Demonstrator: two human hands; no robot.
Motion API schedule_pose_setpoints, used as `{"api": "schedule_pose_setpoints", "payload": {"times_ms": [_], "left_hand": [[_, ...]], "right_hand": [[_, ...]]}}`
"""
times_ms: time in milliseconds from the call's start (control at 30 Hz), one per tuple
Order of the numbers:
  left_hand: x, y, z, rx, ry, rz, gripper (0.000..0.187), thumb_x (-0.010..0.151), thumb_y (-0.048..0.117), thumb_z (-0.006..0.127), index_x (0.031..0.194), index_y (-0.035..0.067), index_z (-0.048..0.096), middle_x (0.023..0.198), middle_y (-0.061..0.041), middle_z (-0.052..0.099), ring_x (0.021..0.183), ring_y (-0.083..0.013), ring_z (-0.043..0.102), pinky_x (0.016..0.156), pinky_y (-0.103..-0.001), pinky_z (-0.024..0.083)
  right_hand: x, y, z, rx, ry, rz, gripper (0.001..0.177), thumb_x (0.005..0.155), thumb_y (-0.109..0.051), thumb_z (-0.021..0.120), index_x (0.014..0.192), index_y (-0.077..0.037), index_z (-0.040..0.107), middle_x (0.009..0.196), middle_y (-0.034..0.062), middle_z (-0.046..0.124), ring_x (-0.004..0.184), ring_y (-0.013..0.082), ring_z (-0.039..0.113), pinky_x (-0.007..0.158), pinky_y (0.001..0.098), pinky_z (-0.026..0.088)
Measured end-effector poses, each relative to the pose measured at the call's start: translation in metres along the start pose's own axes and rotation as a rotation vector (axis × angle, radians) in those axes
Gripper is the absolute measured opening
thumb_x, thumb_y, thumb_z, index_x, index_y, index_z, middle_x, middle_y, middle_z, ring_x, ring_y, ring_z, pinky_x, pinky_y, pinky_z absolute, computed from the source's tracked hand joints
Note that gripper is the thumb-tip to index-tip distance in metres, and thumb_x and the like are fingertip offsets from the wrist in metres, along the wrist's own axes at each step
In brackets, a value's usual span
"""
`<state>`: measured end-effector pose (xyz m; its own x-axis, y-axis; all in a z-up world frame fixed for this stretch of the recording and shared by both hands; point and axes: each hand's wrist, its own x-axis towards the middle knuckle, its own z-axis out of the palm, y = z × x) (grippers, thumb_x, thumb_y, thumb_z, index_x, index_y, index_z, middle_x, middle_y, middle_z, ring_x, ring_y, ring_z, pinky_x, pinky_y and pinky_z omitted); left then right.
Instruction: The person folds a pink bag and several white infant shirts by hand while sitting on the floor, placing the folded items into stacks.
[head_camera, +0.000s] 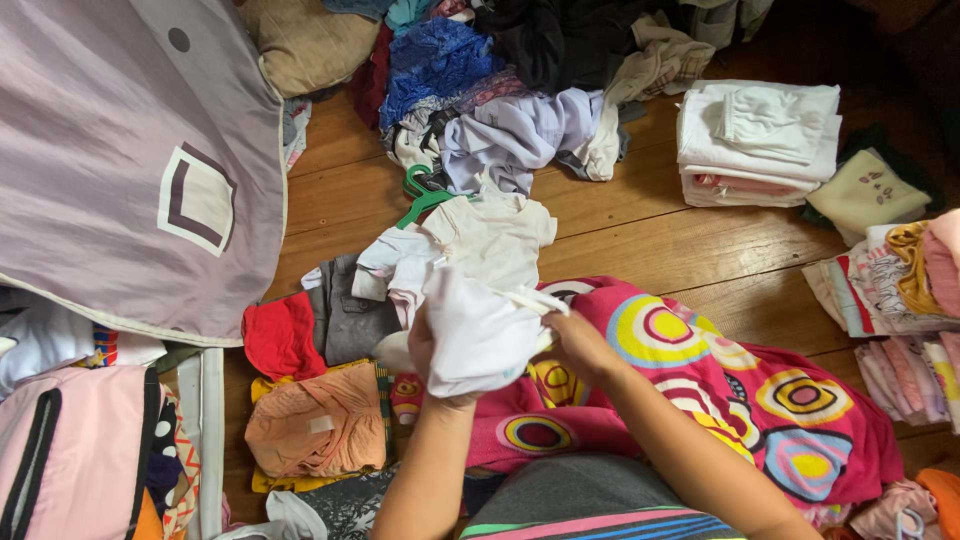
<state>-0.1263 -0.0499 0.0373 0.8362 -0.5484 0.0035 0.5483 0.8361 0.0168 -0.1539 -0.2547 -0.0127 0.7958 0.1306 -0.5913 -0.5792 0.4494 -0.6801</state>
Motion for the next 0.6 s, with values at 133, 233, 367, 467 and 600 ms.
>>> {"api": "schedule_pose_setpoints", "payload": {"times_ms": [133, 233, 367, 467, 600], "left_hand": [[-0.022, 0.030, -0.040, 0.100, -0.118, -0.008, 0.072, 0.091, 0.020, 0.069, 0.154, -0.003, 0.042, 0.141, -0.023, 0.060, 0.117, -0.0309, 0.062, 0.095, -0.043, 0.052], [-0.039, 0.052, -0.057, 0.471, -0.164, -0.062, 0.077, 0.094, 0.001, 0.072, 0.163, -0.003, 0.038, 0.147, -0.022, 0.059, 0.108, -0.0251, 0.065, 0.081, -0.033, 0.055], [-0.022, -0.010, -0.077, 0.703, 0.276, -0.187, 0.065, 0.090, 0.007, 0.065, 0.150, 0.001, 0.041, 0.135, -0.015, 0.061, 0.124, -0.0273, 0.063, 0.104, -0.042, 0.053], [-0.018, -0.012, -0.066, 0.669, 0.422, -0.144, 0.058, 0.096, 0.014, 0.061, 0.148, -0.004, 0.044, 0.133, -0.015, 0.063, 0.120, -0.0268, 0.065, 0.102, -0.041, 0.055], [-0.016, 0.020, -0.029, 0.358, 0.319, -0.114, 0.053, 0.094, 0.015, 0.054, 0.137, -0.015, 0.047, 0.128, -0.025, 0.066, 0.115, -0.0335, 0.070, 0.100, -0.046, 0.058]], "right_hand": [[-0.034, -0.022, 0.016, 0.560, -0.486, 0.164, 0.056, 0.093, -0.036, 0.045, 0.135, 0.000, 0.054, 0.128, 0.0225, 0.065, 0.111, 0.0383, 0.068, 0.090, 0.0559, 0.057], [-0.049, -0.048, 0.015, 0.719, -0.628, -0.060, 0.057, 0.103, -0.031, 0.045, 0.144, 0.009, 0.045, 0.143, 0.0285, 0.056, 0.130, 0.0429, 0.059, 0.109, 0.0589, 0.046], [-0.056, -0.045, 0.029, 0.837, -0.654, 0.011, 0.054, 0.101, -0.026, 0.054, 0.143, 0.006, 0.046, 0.139, 0.0283, 0.058, 0.126, 0.0431, 0.059, 0.109, 0.0589, 0.046], [-0.051, -0.043, 0.025, 0.541, -0.619, -0.082, 0.055, 0.092, -0.013, 0.060, 0.144, -0.001, 0.046, 0.135, 0.0243, 0.059, 0.122, 0.0386, 0.062, 0.103, 0.0570, 0.050], [-0.043, -0.034, 0.018, -0.481, -0.205, -0.367, 0.060, 0.088, -0.005, 0.071, 0.144, -0.004, 0.049, 0.130, 0.0185, 0.063, 0.112, 0.0226, 0.068, 0.094, 0.0447, 0.054]]}}
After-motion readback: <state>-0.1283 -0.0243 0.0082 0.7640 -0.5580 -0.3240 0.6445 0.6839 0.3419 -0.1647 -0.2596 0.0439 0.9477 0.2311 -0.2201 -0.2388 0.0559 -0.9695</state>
